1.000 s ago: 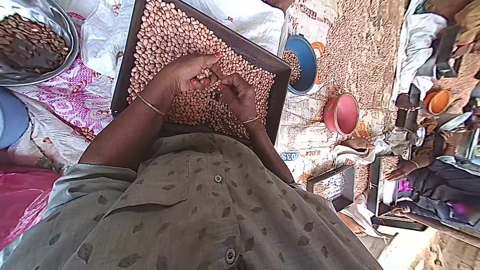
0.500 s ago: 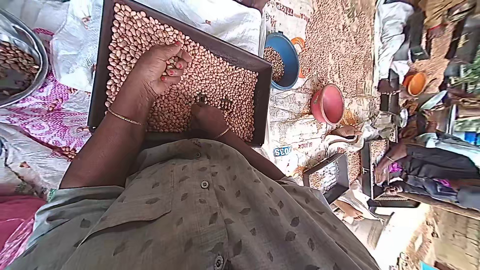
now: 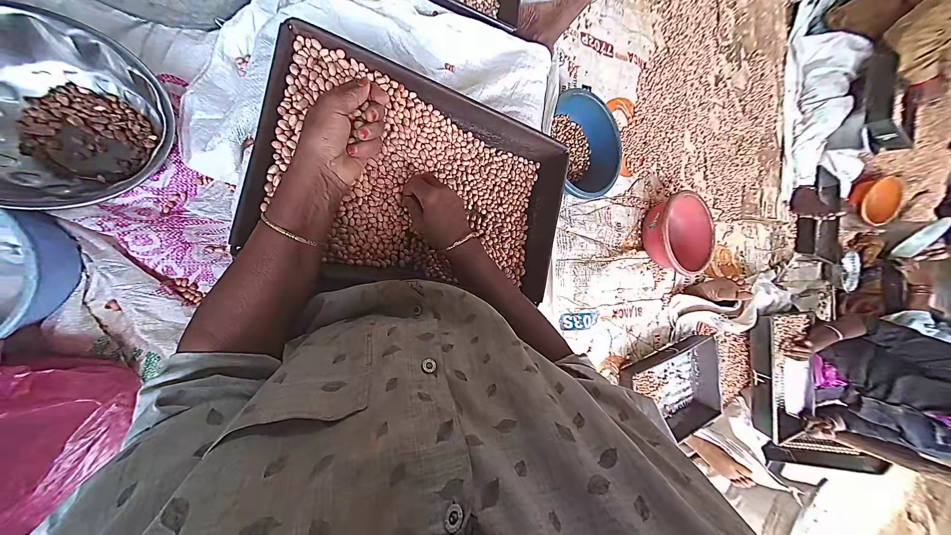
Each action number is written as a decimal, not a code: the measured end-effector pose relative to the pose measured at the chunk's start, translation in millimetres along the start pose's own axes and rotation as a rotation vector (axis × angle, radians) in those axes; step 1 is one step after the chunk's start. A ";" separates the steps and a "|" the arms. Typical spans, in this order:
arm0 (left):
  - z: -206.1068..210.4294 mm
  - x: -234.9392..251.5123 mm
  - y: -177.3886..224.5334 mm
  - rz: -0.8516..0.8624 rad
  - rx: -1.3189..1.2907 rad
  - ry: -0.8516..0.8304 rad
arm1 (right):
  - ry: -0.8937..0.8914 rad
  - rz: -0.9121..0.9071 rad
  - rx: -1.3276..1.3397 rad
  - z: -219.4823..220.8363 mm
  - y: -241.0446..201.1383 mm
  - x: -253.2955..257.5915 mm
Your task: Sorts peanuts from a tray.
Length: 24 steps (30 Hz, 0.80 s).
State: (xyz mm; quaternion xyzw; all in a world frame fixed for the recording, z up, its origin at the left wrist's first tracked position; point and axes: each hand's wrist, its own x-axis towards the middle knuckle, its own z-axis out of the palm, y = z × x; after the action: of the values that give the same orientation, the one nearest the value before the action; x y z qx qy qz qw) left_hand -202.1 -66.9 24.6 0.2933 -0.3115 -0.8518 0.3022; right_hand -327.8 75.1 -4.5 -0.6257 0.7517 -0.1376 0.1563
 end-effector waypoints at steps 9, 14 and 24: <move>-2.8 -1.5 4.7 0.073 -0.107 0.010 | -0.007 0.008 -0.217 4.1 -13.5 -4.3; 2.7 -4.7 4.5 -0.051 0.160 -0.007 | 0.278 0.072 0.145 -19.2 14.5 1.3; 2.0 -4.5 6.7 -0.078 0.049 0.003 | 0.263 -0.172 0.271 -12.3 4.5 33.2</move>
State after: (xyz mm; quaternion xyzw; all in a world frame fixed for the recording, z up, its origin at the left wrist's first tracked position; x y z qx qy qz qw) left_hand -198.3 -67.2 32.0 0.3139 -0.3199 -0.8547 0.2620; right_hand -342.5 43.4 2.9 -0.6374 0.6841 -0.3310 0.1273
